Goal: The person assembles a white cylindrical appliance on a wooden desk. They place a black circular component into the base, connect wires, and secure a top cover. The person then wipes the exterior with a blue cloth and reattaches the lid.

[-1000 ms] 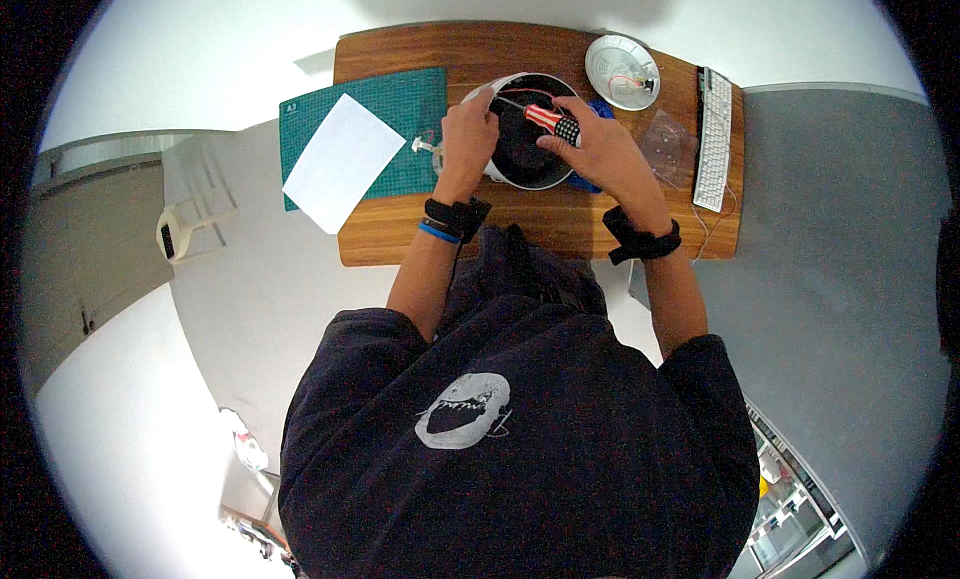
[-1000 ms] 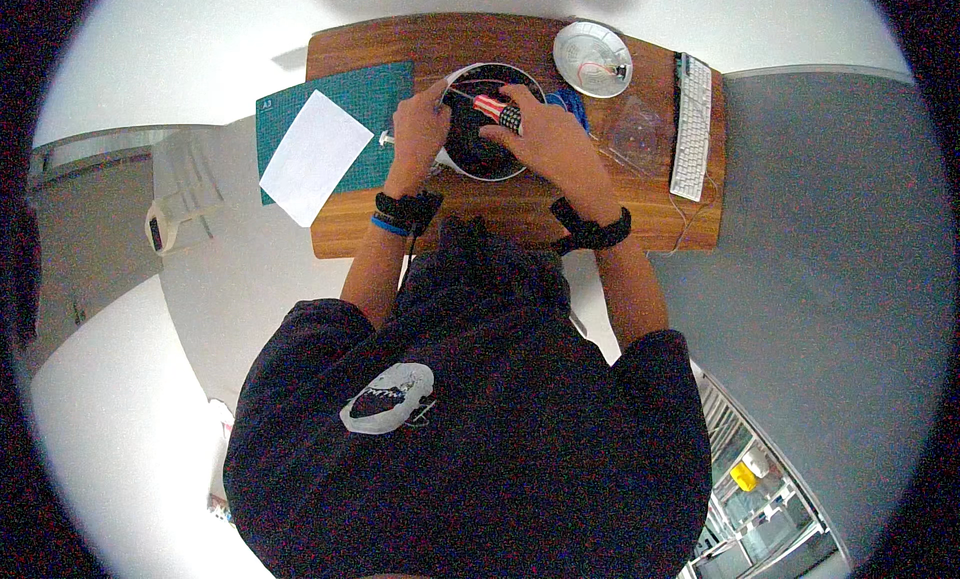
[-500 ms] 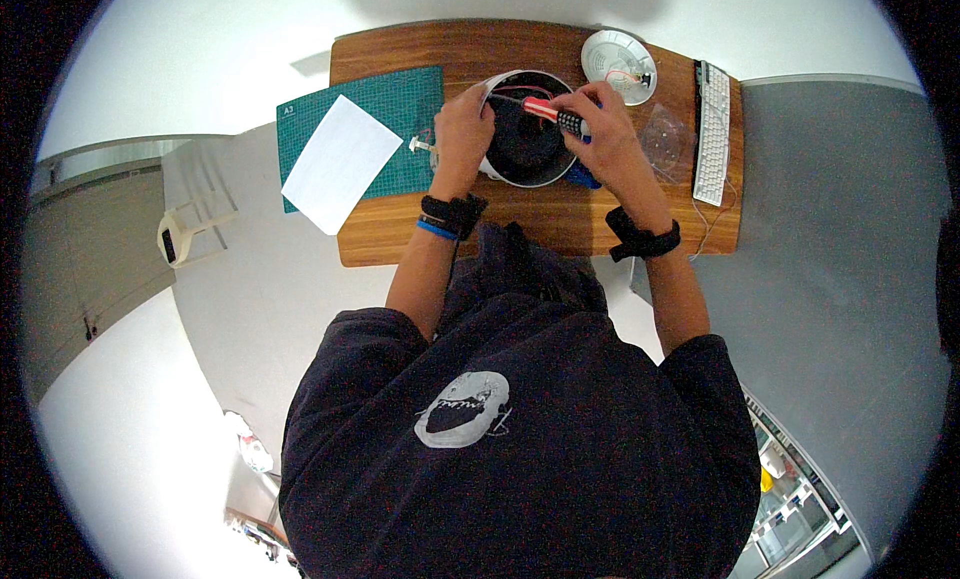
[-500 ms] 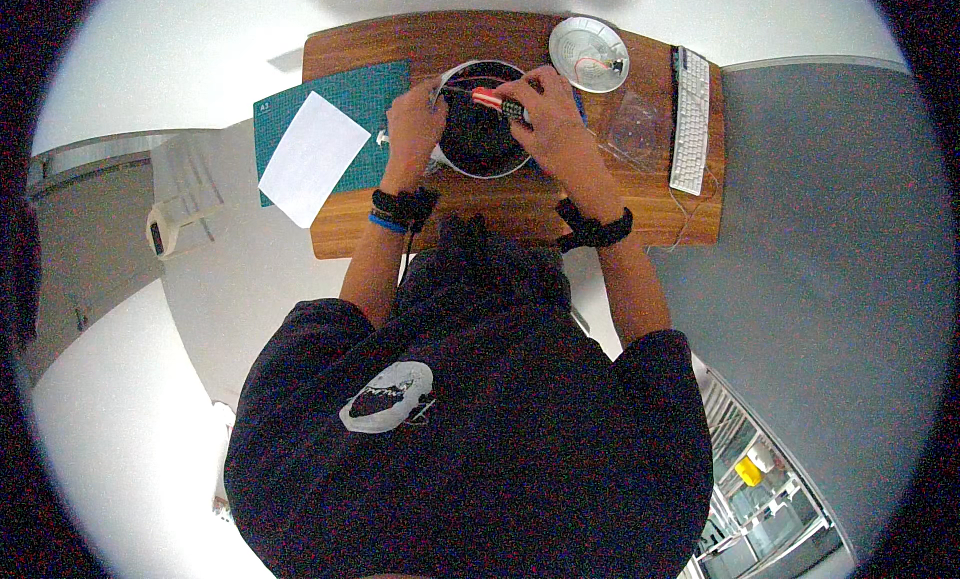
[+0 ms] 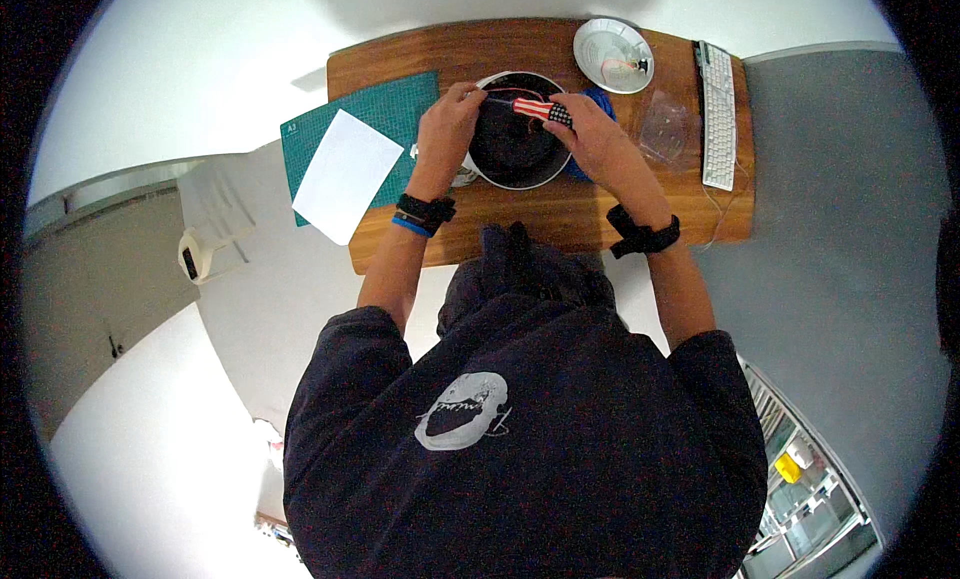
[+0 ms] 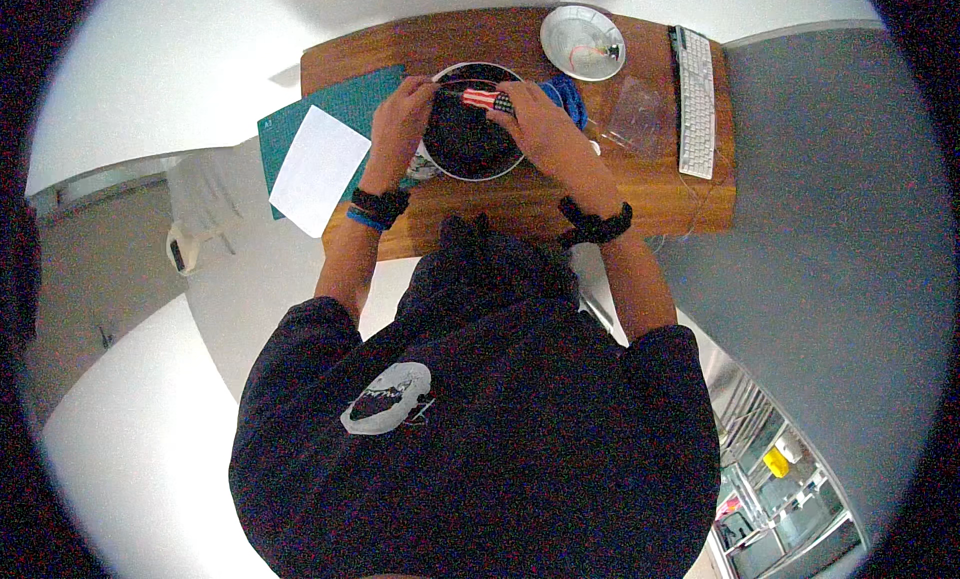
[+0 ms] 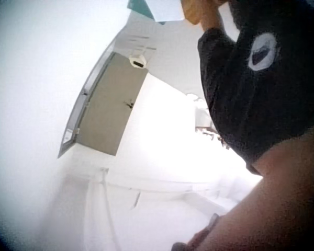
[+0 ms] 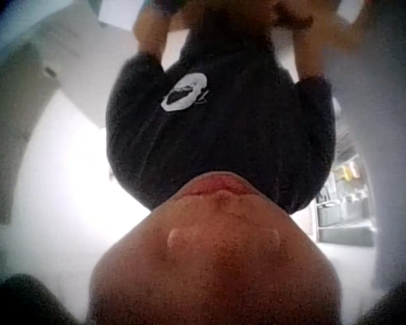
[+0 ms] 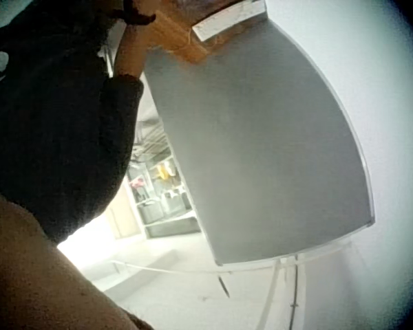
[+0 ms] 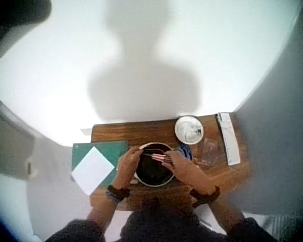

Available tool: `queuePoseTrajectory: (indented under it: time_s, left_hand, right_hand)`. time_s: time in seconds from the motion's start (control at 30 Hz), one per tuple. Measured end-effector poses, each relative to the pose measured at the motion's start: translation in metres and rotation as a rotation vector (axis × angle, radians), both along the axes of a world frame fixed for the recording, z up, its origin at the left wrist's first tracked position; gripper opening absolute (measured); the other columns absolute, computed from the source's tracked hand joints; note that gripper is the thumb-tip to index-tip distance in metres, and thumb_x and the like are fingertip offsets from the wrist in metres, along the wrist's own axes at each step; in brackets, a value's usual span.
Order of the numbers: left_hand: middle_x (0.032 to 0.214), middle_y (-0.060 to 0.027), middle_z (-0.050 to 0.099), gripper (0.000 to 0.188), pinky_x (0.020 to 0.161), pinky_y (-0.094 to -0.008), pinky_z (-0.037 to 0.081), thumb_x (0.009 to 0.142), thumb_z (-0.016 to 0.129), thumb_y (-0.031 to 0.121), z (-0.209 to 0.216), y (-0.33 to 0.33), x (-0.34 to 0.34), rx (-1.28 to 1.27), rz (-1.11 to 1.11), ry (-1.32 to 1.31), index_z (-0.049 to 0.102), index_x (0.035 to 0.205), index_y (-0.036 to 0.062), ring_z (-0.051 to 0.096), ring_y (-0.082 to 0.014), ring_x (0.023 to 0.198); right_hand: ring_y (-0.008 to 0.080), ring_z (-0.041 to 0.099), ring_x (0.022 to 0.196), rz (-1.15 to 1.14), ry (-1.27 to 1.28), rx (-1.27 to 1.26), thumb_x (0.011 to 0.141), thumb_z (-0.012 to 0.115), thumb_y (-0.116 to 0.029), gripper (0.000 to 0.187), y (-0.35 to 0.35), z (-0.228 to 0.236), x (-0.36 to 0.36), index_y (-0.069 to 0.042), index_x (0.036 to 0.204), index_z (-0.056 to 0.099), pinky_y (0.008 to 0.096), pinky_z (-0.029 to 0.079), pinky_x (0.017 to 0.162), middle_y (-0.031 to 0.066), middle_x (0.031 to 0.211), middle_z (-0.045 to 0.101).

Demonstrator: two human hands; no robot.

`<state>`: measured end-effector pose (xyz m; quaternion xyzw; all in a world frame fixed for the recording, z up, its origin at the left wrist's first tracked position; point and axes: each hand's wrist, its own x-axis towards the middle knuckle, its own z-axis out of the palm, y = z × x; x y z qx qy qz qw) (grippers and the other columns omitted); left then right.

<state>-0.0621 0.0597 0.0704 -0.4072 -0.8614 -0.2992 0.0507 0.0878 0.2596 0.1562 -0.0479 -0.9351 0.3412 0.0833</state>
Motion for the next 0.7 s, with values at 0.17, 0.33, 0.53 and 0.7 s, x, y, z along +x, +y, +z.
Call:
queuePoseTrajectory:
  time_s: [0.17, 0.33, 0.53, 0.7]
  left_hand:
    - [0.110, -0.0114, 0.069, 0.015, 0.073, -0.0425, 0.059, 0.093, 0.061, 0.009, 0.003, 0.001, -0.005, -0.085, -0.036, -0.025, 0.070, 0.104, 0.0075, 0.071, -0.0337, 0.092]
    - [0.115, -0.0139, 0.065, 0.014, 0.076, -0.0457, 0.058, 0.096, 0.062, 0.014, 0.007, 0.007, -0.009, -0.197, -0.055, -0.007, 0.068, 0.106, 0.0082, 0.069, -0.0365, 0.095]
    - [0.115, -0.0189, 0.062, 0.019, 0.077, -0.0469, 0.058, 0.098, 0.059, 0.014, 0.020, 0.017, -0.005, -0.322, -0.072, 0.083, 0.063, 0.114, 0.0071, 0.067, -0.0378, 0.101]
    - [0.105, -0.0150, 0.058, 0.015, 0.076, -0.0441, 0.058, 0.089, 0.060, 0.004, 0.034, 0.024, -0.008, -0.429, -0.204, 0.167, 0.059, 0.103, 0.0011, 0.066, -0.0348, 0.098]
  right_hand:
    - [0.0302, 0.062, 0.108, 0.182, 0.244, 0.220, 0.085, 0.068, -0.006, 0.022, 0.007, -0.006, 0.006, -0.012, 0.105, 0.067, 0.0393, 0.054, 0.091, 0.0064, 0.118, 0.064]
    - [0.0282, 0.060, 0.106, 0.244, 0.397, 0.213, 0.078, 0.068, -0.001, 0.018, 0.019, -0.024, 0.016, -0.012, 0.091, 0.065, 0.0376, 0.054, 0.091, 0.0026, 0.118, 0.064]
    - [0.0311, 0.061, 0.109, -0.145, 0.361, 0.150, 0.079, 0.072, 0.003, 0.024, 0.067, -0.058, 0.055, -0.011, 0.097, 0.064, 0.0394, 0.054, 0.089, 0.0075, 0.119, 0.061]
    - [0.0334, 0.061, 0.109, -0.467, 0.149, -0.180, 0.082, 0.075, 0.003, 0.029, 0.088, -0.124, 0.089, -0.007, 0.105, 0.061, 0.0420, 0.055, 0.086, 0.0136, 0.115, 0.057]
